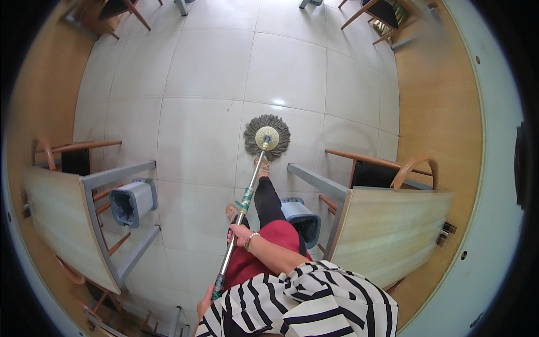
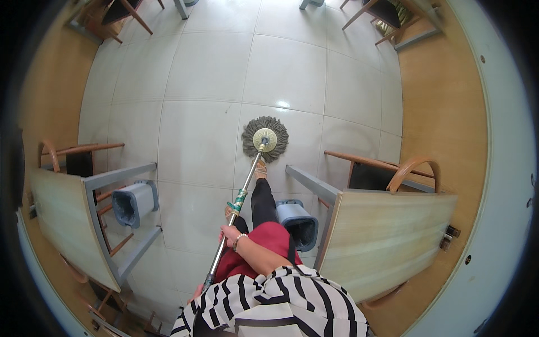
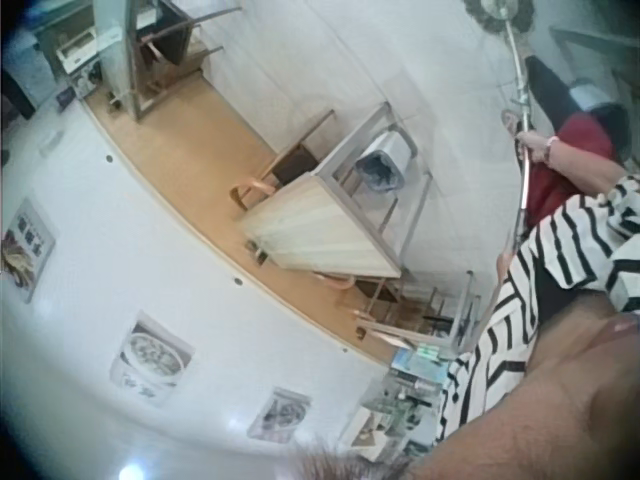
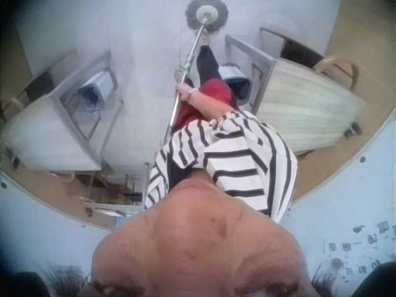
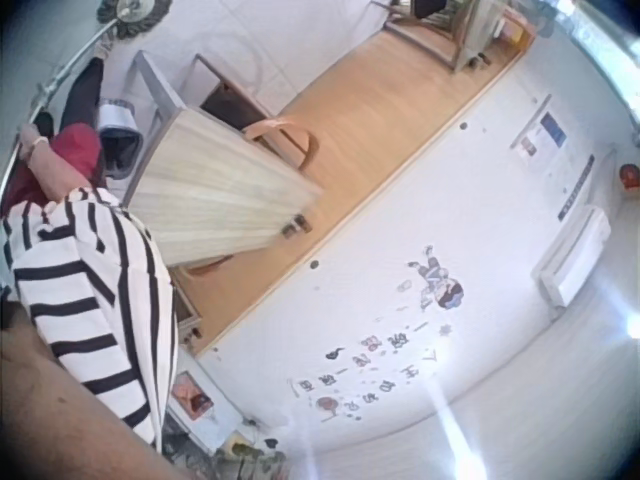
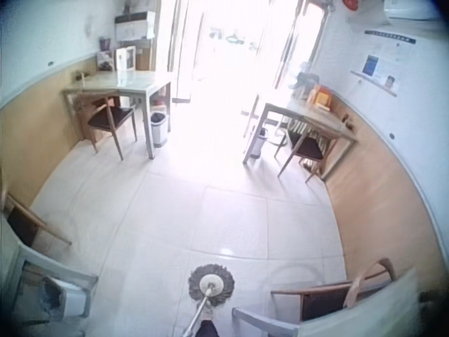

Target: The person mops the tiled floor of a dining room using a mop, moving the tool in a back-and-forth motion around tables and shifting a chair to reach the floor space beneath it.

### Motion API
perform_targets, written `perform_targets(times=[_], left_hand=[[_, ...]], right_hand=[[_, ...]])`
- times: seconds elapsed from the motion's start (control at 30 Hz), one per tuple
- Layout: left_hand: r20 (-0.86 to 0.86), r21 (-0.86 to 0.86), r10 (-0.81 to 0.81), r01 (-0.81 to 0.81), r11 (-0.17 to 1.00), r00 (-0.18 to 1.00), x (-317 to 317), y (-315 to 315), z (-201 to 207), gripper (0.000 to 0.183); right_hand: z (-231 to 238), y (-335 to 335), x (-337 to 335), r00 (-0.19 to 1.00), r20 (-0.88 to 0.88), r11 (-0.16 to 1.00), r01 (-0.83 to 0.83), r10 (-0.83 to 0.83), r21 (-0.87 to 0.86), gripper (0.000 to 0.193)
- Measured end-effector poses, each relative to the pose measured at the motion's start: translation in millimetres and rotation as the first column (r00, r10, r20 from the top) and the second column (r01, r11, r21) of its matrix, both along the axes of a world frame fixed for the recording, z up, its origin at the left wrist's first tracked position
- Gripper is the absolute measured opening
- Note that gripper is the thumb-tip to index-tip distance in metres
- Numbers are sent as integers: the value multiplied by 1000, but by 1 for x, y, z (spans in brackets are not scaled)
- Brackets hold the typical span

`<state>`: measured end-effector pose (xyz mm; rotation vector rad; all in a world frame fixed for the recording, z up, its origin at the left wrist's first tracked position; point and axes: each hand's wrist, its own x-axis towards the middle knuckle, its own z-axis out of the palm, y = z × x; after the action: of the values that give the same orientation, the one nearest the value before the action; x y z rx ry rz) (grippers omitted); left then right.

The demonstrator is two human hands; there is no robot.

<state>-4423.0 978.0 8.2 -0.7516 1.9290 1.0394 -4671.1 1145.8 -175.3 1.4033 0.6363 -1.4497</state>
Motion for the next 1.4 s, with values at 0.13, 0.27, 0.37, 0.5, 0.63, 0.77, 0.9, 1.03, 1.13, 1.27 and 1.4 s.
perform_targets(times=[0.13, 0.27, 0.37, 0.5, 0.63, 0.77, 0.9, 1.03, 1.13, 1.27, 1.4], left_hand=[[-85, -143, -118, 105, 984, 989, -131, 46, 34, 65], [-312, -100, -155, 130, 986, 937, -284, 103, 18, 68], [-176, 86, -107, 124, 989, 979, -408, 152, -1, 67], [-168, 313, -17, 70, 947, 986, -555, 234, -35, 67], [-189, 399, 30, 49, 915, 981, -679, 304, -69, 72], [-142, 513, 7, 68, 856, 990, -773, 360, -108, 69], [-131, 503, -116, 167, 848, 985, -796, 378, -137, 59], [-98, 416, -204, 226, 881, 974, -753, 344, -145, 58], [-133, 386, -278, 308, 869, 951, -706, 308, -123, 65], [-260, 246, -406, 466, 850, 876, -618, 232, -83, 69], [-149, 98, -541, 557, 825, 828, -504, 164, -36, 71]], right_hand=[[-33, 22, -54, 967, -255, 999, -21, 11, -38, 10], [-30, 76, -194, 887, -455, 993, -26, 77, 116, 19], [-44, 124, -296, 749, -649, 976, 17, 131, 218, 11], [-59, 210, -439, 657, -730, 953, 57, 188, 296, 36], [-38, 266, -542, 503, -802, 915, 52, 322, 399, 69], [-75, 323, -617, 341, -593, 634, -13, 730, 773, 72], [-50, 346, -639, 473, -385, 551, -284, 792, 785, 71], [-56, 308, -598, 533, -190, 425, -360, 824, 830, 75], [-81, 306, -562, 513, -58, 351, -495, 856, 795, 59], [-71, 269, -498, 518, -83, 410, -559, 851, 721, 41], [-87, 221, -377, 485, -71, 388, -592, 872, 706, 32]])
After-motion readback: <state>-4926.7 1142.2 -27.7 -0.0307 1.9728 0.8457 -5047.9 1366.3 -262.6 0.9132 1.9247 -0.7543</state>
